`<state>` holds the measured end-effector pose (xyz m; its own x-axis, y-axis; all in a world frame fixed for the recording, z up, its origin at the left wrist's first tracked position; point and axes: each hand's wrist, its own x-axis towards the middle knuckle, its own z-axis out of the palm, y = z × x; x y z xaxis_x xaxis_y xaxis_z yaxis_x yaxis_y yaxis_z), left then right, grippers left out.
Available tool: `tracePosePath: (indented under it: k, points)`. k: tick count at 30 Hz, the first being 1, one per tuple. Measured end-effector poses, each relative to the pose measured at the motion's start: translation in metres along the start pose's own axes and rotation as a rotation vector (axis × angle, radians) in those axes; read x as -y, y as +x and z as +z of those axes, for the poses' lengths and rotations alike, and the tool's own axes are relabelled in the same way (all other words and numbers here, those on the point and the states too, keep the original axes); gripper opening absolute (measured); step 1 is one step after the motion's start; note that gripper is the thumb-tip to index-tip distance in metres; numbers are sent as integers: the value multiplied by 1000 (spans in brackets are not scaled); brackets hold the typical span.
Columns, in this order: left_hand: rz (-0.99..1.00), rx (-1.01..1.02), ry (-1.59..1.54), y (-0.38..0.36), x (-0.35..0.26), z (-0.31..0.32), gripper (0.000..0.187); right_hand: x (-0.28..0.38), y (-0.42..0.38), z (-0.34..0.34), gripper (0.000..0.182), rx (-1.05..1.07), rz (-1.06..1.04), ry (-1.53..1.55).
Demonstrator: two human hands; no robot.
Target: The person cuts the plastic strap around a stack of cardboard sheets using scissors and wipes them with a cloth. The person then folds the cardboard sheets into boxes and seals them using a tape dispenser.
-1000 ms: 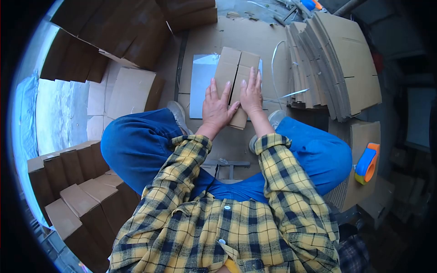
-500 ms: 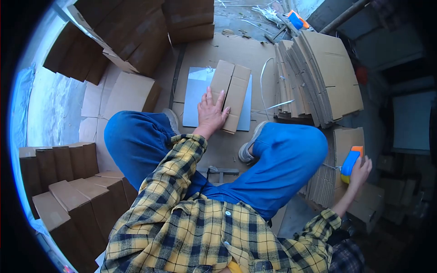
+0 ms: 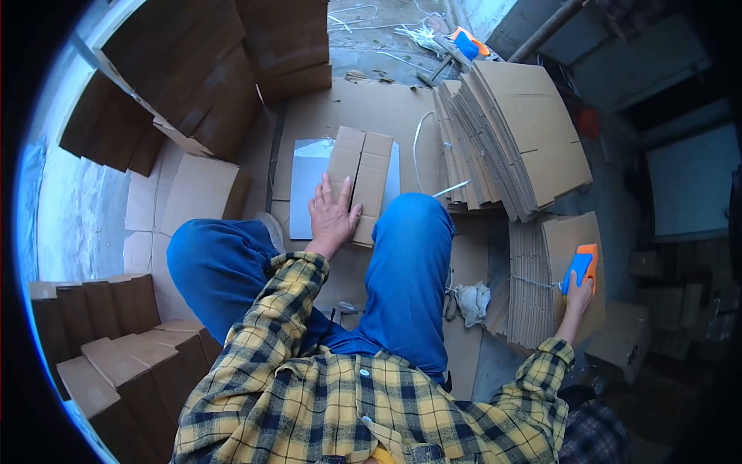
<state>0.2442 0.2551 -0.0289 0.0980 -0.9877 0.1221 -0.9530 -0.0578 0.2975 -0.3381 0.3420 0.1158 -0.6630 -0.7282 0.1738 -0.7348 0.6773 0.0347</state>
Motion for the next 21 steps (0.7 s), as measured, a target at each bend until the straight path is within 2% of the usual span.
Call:
tracePosePath:
  k: [5, 7, 8, 9, 10, 12, 14, 15, 16, 18, 20, 21]
  points:
    - [8, -5, -16, -1, 0, 2, 66, -32, 33, 11, 61, 33, 12, 36]
    - [7, -27, 23, -1, -3, -7, 63, -50, 45, -5, 60, 150, 80, 375]
    - [16, -31, 23, 0, -3, -8, 63, -37, 42, -15, 57, 101, 78, 747]
    - [28, -31, 25, 0, -2, -7, 63, -16, 25, -31, 53, 51, 83, 1118]
    - [6, 16, 6, 0, -1, -4, 65, 17, 8, -58, 53, 62, 81, 1113]
    - [5, 25, 0, 1, 0, -3, 65, 91, -15, -103, 48, 204, -23, 1416]
    - [3, 33, -10, 1, -2, -4, 64, 147, -15, -108, 47, 448, -254, 1458]
    - [0, 42, -4, 1, -2, -5, 63, 195, -27, -113, 46, 590, -351, 1490]
    - [-6, 49, 2, 1, -2, -5, 62, 237, -34, -103, 46, 665, -293, 1570]
    - [-17, 35, -13, 2, -2, -4, 61, 318, -41, -83, 43, 1022, -509, 1488]
    - [-33, 25, -27, 2, -2, -3, 60, 394, -57, -66, 43, 1295, -612, 1302]
    - [-36, 40, -39, 2, -3, -4, 60, 427, -71, -57, 47, 1310, -621, 1241]
